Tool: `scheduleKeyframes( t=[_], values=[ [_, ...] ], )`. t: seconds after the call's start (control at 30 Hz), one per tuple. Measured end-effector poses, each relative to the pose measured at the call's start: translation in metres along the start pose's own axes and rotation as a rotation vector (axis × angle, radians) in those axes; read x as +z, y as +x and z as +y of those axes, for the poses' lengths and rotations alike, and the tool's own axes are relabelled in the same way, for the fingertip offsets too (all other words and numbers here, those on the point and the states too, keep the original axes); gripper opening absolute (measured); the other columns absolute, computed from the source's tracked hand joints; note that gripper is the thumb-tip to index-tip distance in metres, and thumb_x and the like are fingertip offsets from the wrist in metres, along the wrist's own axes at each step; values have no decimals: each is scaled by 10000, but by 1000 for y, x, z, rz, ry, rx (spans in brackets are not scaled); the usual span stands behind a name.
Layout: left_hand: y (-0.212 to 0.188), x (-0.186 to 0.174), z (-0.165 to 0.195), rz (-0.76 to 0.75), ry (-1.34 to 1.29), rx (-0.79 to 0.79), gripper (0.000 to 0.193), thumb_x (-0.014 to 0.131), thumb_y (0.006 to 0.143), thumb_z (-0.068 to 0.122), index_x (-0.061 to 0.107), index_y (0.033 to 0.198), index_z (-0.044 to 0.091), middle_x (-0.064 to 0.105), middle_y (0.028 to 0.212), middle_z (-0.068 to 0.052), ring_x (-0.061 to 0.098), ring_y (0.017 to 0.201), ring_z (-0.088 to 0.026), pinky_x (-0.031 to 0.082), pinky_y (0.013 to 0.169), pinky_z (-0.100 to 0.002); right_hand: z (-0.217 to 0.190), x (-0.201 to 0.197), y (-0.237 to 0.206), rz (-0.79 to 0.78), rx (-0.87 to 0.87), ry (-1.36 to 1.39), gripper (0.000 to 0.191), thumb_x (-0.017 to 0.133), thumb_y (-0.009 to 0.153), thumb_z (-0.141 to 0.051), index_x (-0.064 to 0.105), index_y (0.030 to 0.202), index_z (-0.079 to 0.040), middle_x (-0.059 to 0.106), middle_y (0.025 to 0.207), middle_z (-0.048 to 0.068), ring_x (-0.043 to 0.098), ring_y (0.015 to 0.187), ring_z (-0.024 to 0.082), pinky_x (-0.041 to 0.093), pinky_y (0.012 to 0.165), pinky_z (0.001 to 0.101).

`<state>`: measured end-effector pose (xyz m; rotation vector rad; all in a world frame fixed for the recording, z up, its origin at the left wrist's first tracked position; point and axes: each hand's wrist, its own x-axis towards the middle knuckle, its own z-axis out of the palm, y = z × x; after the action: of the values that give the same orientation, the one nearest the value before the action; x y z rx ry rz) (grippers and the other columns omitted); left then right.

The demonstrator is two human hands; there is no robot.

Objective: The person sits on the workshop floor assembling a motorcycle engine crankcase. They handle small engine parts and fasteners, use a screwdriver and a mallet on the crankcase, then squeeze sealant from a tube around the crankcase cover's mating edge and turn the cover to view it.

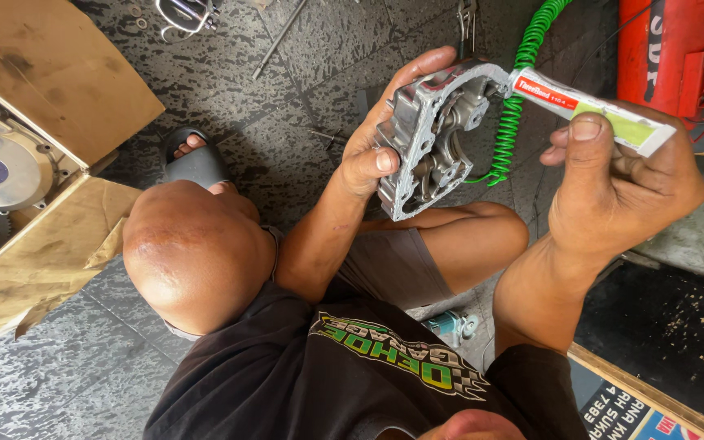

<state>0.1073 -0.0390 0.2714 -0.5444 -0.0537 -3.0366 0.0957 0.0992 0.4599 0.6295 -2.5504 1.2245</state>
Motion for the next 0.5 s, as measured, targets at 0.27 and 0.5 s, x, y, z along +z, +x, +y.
scheduleKeyframes(
  t=[0.27,0.5],
  values=[
    [1,-3,2,20,65,2,1196,868,750,466,227,1626,-36,517,1484,-193,499,1376,-273,346,1218,-382,-7,2,4,16,64,-24,207,737,1182,-45,625,1103,110,701,882,174,686,710,170,584,646,273],
    [-1,-3,3,27,99,-4,1196,854,752,485,229,1625,-43,495,1517,-188,466,1395,-261,308,1237,-370,-13,11,2,27,41,5,210,743,1173,-42,614,1102,108,709,883,188,686,703,175,580,647,275]
  ],
)
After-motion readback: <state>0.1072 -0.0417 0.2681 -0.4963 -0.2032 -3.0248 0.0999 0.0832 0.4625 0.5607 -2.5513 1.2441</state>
